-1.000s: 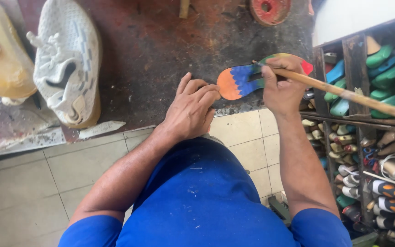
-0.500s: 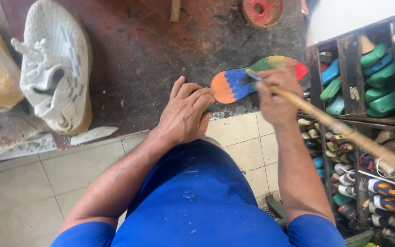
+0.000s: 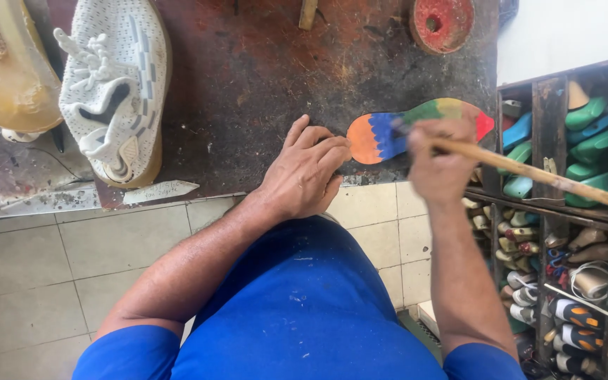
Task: Applying a liquid coating to a shoe sole using a brush at a repair bench
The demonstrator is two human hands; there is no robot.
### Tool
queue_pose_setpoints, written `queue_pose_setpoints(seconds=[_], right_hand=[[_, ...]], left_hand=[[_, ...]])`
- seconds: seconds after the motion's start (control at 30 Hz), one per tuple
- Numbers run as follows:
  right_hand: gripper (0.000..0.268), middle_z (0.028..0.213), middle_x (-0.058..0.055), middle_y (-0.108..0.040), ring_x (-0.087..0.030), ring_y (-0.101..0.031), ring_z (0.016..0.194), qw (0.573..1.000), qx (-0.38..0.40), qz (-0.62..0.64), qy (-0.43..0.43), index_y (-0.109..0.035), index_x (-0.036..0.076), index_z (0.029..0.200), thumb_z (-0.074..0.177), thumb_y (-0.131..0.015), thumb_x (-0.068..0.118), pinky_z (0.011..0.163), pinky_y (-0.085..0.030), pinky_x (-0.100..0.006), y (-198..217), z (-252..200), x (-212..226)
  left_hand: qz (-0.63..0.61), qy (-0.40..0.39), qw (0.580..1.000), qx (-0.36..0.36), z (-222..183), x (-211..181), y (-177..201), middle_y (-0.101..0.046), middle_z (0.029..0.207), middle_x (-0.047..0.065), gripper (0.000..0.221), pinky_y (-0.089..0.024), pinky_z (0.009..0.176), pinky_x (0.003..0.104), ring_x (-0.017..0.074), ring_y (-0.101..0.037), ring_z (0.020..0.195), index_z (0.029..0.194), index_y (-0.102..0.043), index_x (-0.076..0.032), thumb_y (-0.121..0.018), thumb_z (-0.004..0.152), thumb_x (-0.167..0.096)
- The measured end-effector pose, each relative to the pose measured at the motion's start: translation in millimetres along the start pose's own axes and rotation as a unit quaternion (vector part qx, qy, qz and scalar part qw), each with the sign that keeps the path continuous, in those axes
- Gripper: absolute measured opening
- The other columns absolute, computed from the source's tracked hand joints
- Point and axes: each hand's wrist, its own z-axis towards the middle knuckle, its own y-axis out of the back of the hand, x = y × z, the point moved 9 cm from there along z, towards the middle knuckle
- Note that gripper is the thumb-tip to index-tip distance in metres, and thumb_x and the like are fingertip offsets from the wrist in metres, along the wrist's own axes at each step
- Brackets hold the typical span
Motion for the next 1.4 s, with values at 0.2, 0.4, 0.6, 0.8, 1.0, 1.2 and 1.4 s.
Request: queue_pose_setpoints(seconds=[0.2, 0.4, 0.6, 0.8, 1.0, 1.2, 1.4], right_hand=[[0.015, 0.077, -0.02, -0.069, -0.026, -0.068, 0.062, 0.999, -0.004, 0.012, -0.031, -0.066, -0.002, 0.087, 0.094, -0.077, -0.01, 0.056, -0.051, -0.031, 0, 12, -7], [0.017, 0.09, -0.022, -0.072, -0.027, -0.073, 0.07, 0.992, 0.042, 0.11, -0.045, -0.063, -0.004, 0.094, 0.092, -0.08, -0.006, 0.056, -0.055, -0.032, -52, -6, 22], [0.021, 0.084, -0.019, -0.069, -0.019, -0.065, 0.063, 0.986, 0.025, 0.141, -0.09, -0.063, -0.001, 0.082, 0.09, -0.08, -0.011, 0.053, -0.052, -0.033, 7, 32, -13], [0.01, 0.089, -0.015, -0.061, -0.026, -0.068, 0.065, 0.969, -0.074, 0.173, -0.157, -0.061, 0.001, 0.098, 0.095, -0.057, -0.008, 0.062, -0.064, -0.032, 65, 76, -23], [0.011, 0.086, -0.012, -0.069, -0.018, -0.071, 0.07, 0.983, -0.055, 0.099, -0.141, -0.064, 0.004, 0.1, 0.098, -0.067, -0.006, 0.065, -0.065, -0.027, 51, 102, -49], [0.012, 0.092, -0.003, -0.069, -0.013, -0.064, 0.085, 0.994, -0.048, 0.028, -0.093, -0.07, 0.01, 0.094, 0.09, -0.073, 0.0, 0.078, -0.052, -0.027, 39, 112, -63], [0.017, 0.098, -0.005, -0.07, -0.016, -0.067, 0.089, 0.994, -0.046, 0.066, -0.071, -0.073, 0.008, 0.101, 0.089, -0.074, -0.005, 0.083, -0.054, -0.026, 29, 110, -88]], left_hand=[[-0.003, -0.002, 1.0, 0.001, 0, 0, 1, -0.067, 0.12, 0.008, 0.038, -0.023, 0.119, 0.062, 0.0306, -0.054, 0.117, 0.114, -0.063, -0.013, -0.075, 0.078, -0.018], [-0.009, 0.001, 1.0, -0.021, -3, 3, 1, -0.066, 0.116, 0.008, 0.032, -0.025, 0.119, 0.06, 0.0301, -0.056, 0.117, 0.109, -0.062, -0.013, -0.073, 0.079, -0.016], [-0.091, 0.083, 0.989, -0.077, -2, 25, 4, -0.065, 0.103, 0.009, 0.033, -0.035, 0.118, 0.054, 0.0332, -0.063, 0.106, 0.109, -0.06, -0.013, -0.074, 0.079, -0.011], [-0.042, 0.078, 0.996, -0.017, 96, 5, 32, -0.062, 0.119, 0.018, 0.051, -0.048, 0.093, 0.047, 0.0347, -0.059, 0.106, 0.124, -0.052, -0.003, -0.076, 0.084, -0.02], [-0.03, 0.111, 0.993, 0.034, 192, 52, -32, -0.036, 0.161, 0.019, 0.106, -0.037, 0.113, 0.06, 0.0433, -0.037, 0.145, 0.155, -0.027, -0.012, -0.092, 0.079, -0.047], [0.015, 0.138, 0.99, 0.029, 216, 76, -60, -0.055, 0.151, 0.011, 0.111, -0.03, 0.106, 0.054, 0.0319, -0.049, 0.139, 0.157, -0.029, -0.022, -0.095, 0.073, -0.051], [0.01, 0.037, 0.999, -0.002, 211, 71, -68, -0.045, 0.163, 0.004, 0.107, -0.035, 0.109, 0.053, 0.0278, -0.049, 0.147, 0.156, -0.033, -0.021, -0.1, 0.074, -0.035]])
